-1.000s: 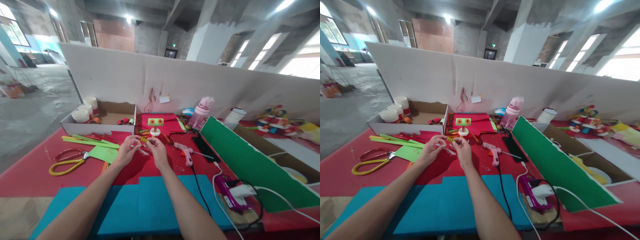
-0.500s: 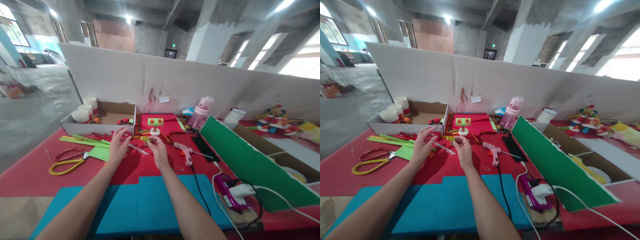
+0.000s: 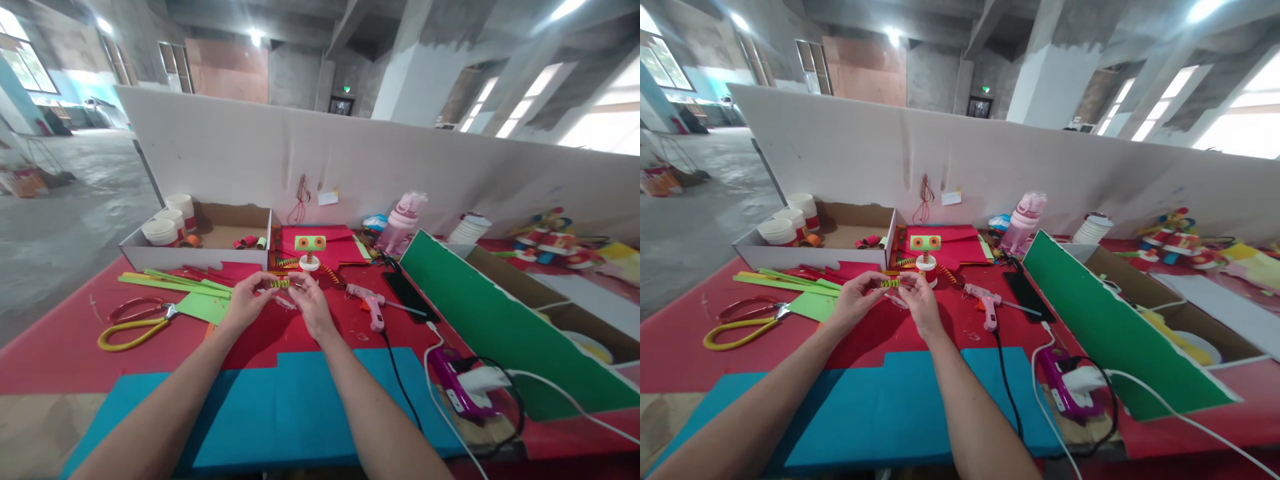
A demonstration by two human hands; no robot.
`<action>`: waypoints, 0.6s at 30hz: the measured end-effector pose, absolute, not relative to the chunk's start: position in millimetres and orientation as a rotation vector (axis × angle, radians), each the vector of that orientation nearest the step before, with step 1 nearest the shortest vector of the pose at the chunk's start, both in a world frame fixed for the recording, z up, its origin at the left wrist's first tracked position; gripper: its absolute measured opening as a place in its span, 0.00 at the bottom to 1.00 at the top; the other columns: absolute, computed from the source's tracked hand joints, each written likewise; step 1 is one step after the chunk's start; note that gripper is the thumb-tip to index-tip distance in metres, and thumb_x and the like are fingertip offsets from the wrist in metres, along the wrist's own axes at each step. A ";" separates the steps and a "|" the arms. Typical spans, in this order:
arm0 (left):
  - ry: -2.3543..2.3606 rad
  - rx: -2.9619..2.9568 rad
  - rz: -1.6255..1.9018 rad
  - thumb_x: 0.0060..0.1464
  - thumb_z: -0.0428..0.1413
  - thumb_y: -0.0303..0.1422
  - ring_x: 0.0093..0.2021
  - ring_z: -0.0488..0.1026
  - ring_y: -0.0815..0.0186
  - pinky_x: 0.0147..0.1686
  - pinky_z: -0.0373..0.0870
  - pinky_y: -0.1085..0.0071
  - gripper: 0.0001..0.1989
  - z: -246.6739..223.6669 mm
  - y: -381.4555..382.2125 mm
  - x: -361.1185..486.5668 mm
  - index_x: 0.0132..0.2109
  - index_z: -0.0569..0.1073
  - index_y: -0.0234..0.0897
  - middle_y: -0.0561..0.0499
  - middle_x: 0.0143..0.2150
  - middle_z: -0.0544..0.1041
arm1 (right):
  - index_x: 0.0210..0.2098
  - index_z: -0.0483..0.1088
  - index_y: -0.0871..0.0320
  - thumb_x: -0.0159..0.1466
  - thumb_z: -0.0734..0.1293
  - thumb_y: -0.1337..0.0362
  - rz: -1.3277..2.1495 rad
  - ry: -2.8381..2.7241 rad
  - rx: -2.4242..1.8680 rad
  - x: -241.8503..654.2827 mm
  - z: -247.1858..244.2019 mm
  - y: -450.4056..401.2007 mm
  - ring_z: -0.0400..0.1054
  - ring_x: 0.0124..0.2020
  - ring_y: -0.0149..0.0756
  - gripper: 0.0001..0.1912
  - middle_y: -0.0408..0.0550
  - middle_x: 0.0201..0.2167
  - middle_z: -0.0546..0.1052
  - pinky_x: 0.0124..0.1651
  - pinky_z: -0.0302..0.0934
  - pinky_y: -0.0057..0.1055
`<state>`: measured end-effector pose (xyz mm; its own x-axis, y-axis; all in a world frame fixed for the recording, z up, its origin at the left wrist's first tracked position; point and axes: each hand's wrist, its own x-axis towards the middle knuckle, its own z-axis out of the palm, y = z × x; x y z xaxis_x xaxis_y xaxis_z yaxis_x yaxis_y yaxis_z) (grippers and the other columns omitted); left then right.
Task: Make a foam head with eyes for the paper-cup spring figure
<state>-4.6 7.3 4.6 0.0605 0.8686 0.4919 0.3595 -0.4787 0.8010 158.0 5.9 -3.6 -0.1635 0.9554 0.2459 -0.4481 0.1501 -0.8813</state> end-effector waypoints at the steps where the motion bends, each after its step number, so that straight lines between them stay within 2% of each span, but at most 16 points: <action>1: 1.226 1.875 1.423 0.51 0.58 0.32 0.32 0.69 0.69 0.34 0.66 0.74 0.09 5.2 7.1 -4.6 0.41 0.75 0.37 0.53 0.31 0.74 | 0.42 0.70 0.53 0.55 0.72 0.61 1.424 -1.069 -0.620 158.2 -4.7 6.8 0.72 0.41 0.33 0.15 0.43 0.40 0.75 0.48 0.68 0.33; 4: 1.242 1.889 1.412 0.51 0.58 0.31 0.32 0.70 0.69 0.34 0.66 0.74 0.09 7.8 5.2 -3.5 0.40 0.75 0.37 0.53 0.31 0.75 | 0.39 0.69 0.55 0.55 0.72 0.59 1.479 -1.005 -0.662 157.7 -8.5 9.9 0.74 0.33 0.33 0.14 0.41 0.31 0.75 0.41 0.70 0.33; 7: 1.243 1.919 1.383 0.50 0.58 0.30 0.32 0.71 0.68 0.35 0.67 0.74 0.09 10.4 2.6 -1.2 0.40 0.76 0.37 0.52 0.32 0.76 | 0.35 0.69 0.56 0.53 0.73 0.58 1.451 -1.030 -0.709 156.8 -11.2 11.6 0.74 0.29 0.32 0.14 0.41 0.28 0.76 0.38 0.70 0.32; 13: 1.257 2.005 1.372 0.50 0.58 0.30 0.34 0.73 0.67 0.36 0.69 0.72 0.07 9.0 1.2 0.2 0.39 0.74 0.37 0.52 0.34 0.77 | 0.35 0.72 0.57 0.53 0.72 0.55 1.476 -1.122 -0.749 155.7 -12.7 11.0 0.74 0.30 0.34 0.15 0.43 0.28 0.78 0.41 0.70 0.35; 18: 1.271 2.233 1.373 0.51 0.55 0.28 0.33 0.70 0.68 0.35 0.68 0.72 0.03 3.6 1.8 -0.6 0.35 0.71 0.37 0.52 0.32 0.74 | 0.36 0.74 0.57 0.53 0.72 0.56 1.218 -1.352 -0.819 153.5 -12.6 8.1 0.73 0.37 0.38 0.14 0.47 0.34 0.79 0.45 0.68 0.35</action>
<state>-0.6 1.8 3.6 0.1859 0.7667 0.6145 0.5537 -0.5984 0.5791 153.5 8.1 -12.6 -0.1743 0.9488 0.2635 -0.1635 0.2360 -0.9579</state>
